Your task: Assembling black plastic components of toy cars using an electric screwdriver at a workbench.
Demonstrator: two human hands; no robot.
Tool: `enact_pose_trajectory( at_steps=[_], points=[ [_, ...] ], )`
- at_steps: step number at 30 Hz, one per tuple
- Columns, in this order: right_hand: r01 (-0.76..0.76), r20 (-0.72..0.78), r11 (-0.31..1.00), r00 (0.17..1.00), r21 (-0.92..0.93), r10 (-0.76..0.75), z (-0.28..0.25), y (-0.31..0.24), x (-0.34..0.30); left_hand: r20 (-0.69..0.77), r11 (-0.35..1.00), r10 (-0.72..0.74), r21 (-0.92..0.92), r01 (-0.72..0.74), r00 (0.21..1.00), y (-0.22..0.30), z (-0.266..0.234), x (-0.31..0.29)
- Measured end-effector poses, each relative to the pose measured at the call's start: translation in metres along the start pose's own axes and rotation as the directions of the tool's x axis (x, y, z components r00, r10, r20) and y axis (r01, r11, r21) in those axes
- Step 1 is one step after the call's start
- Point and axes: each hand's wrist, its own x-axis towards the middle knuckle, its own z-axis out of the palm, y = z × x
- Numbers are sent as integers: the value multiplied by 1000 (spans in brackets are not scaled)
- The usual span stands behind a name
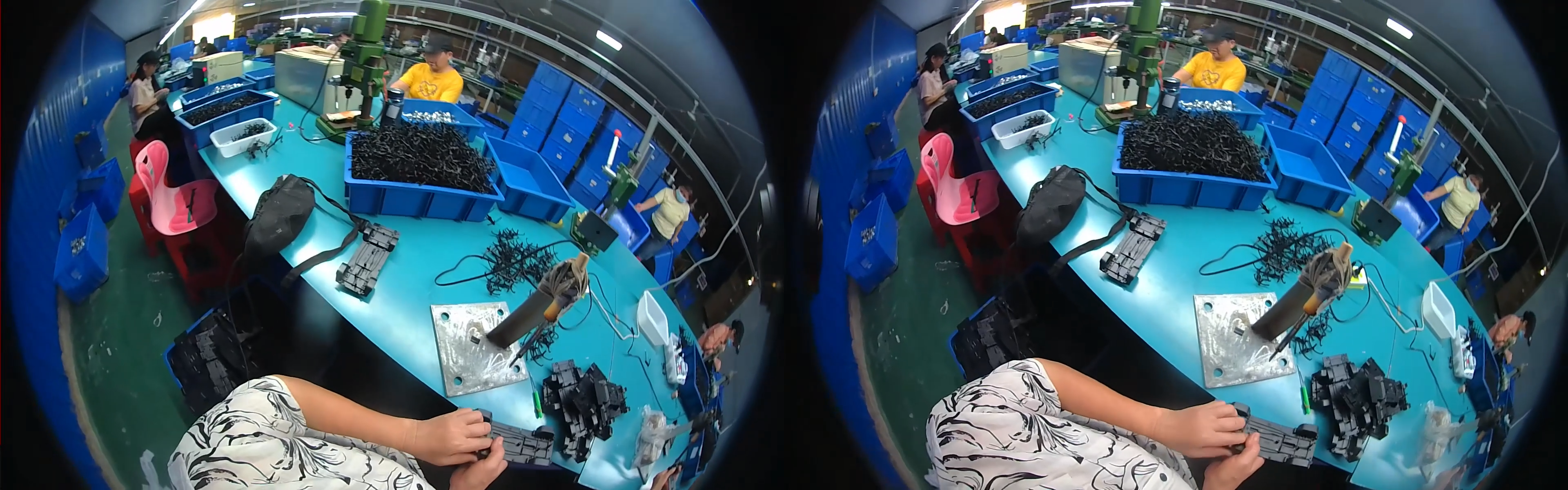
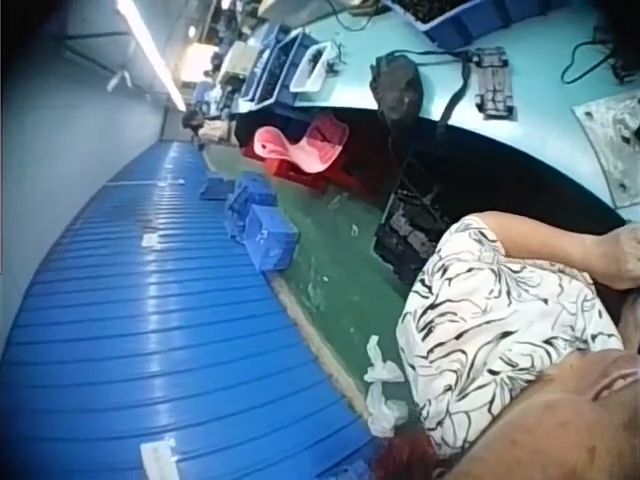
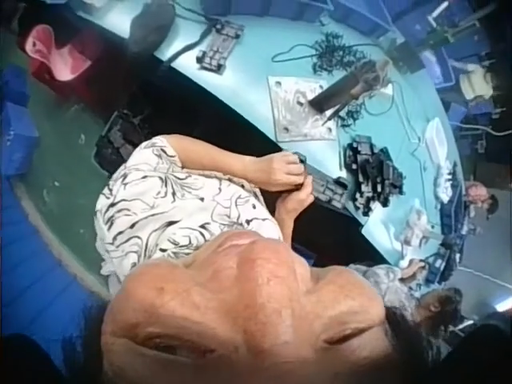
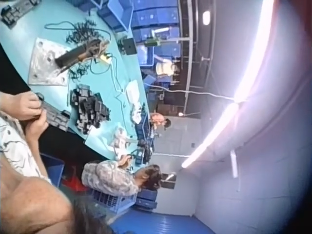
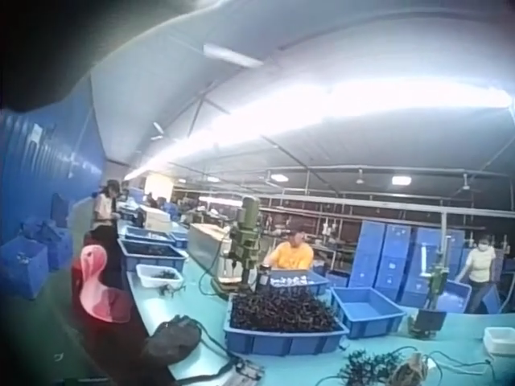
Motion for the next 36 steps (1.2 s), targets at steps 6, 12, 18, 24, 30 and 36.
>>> enact_pose_trajectory(
  at_steps=[6, 12, 18, 24, 30, 36],
  points=[
    [-135, 0, 987, 991, 88, 135, -2, -20, 4, -104, 907, -191, -398, 135, 976, -23, -4, 3],
    [102, -44, 967, 992, -235, -116, -9, -5, 10, 196, 581, -624, -531, 617, 756, -33, -16, 3],
    [86, -76, 990, 993, -108, -94, -3, -2, 0, 536, -77, -636, -760, 645, 555, -33, -16, -11],
    [-131, -101, 991, 986, 24, 133, 4, -13, 13, 562, -233, -721, -747, 622, 405, -34, -32, -6],
    [-252, 111, 881, 968, 401, 226, 28, -29, 25, 544, -294, -768, -767, 570, 337, -37, -44, -8],
    [-326, 221, 854, 941, 406, 254, 31, -28, 43, 522, -325, -813, -775, 542, 259, -52, -35, -3]
  ],
)
